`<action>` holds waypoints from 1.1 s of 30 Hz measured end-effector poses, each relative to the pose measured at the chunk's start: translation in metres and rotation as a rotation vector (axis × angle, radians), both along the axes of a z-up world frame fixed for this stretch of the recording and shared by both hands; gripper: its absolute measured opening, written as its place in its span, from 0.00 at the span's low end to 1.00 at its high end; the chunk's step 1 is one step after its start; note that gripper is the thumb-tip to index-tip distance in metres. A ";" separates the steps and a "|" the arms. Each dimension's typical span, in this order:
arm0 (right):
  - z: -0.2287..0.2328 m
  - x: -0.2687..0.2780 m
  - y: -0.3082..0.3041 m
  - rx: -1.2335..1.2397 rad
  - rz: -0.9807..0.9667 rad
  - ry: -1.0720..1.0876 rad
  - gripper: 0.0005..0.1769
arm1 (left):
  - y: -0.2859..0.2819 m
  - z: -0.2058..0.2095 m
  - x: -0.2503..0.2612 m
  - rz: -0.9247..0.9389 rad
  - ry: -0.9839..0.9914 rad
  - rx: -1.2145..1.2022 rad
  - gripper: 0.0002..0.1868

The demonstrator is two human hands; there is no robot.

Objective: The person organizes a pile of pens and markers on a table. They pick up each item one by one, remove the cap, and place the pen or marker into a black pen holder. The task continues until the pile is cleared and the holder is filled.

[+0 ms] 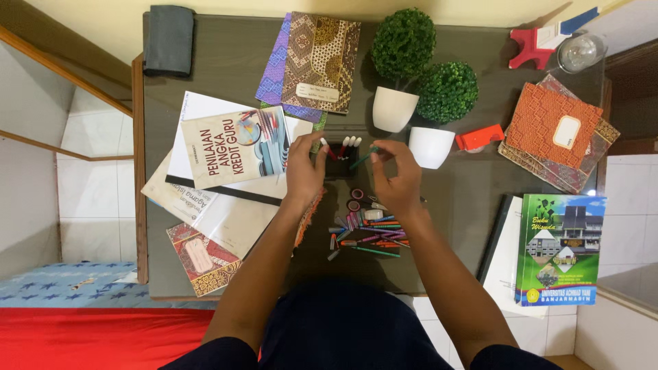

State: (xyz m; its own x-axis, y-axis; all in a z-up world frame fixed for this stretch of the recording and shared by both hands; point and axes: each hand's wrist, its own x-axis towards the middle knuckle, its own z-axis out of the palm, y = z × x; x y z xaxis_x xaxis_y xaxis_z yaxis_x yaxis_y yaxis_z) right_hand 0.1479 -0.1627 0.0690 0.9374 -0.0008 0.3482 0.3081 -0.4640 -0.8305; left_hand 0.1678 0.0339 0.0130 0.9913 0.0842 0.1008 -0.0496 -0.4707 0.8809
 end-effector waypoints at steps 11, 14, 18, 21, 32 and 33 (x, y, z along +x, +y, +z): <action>-0.012 0.009 0.008 -0.034 0.053 0.035 0.11 | -0.005 0.008 0.012 -0.037 -0.047 -0.009 0.11; -0.013 0.010 0.010 -0.058 0.086 0.023 0.12 | -0.006 0.007 0.013 -0.052 -0.054 -0.035 0.12; -0.014 0.012 0.013 -0.076 0.129 -0.009 0.11 | -0.007 0.005 0.012 -0.076 -0.061 -0.058 0.12; -0.014 0.012 0.013 -0.085 0.118 0.010 0.12 | -0.007 0.006 0.012 -0.071 -0.053 -0.040 0.12; -0.028 0.013 0.010 -0.213 0.026 0.013 0.12 | -0.010 0.005 0.016 -0.103 -0.059 -0.029 0.16; -0.031 0.013 0.010 -0.205 0.013 0.027 0.13 | -0.010 0.005 0.016 -0.102 -0.051 -0.036 0.17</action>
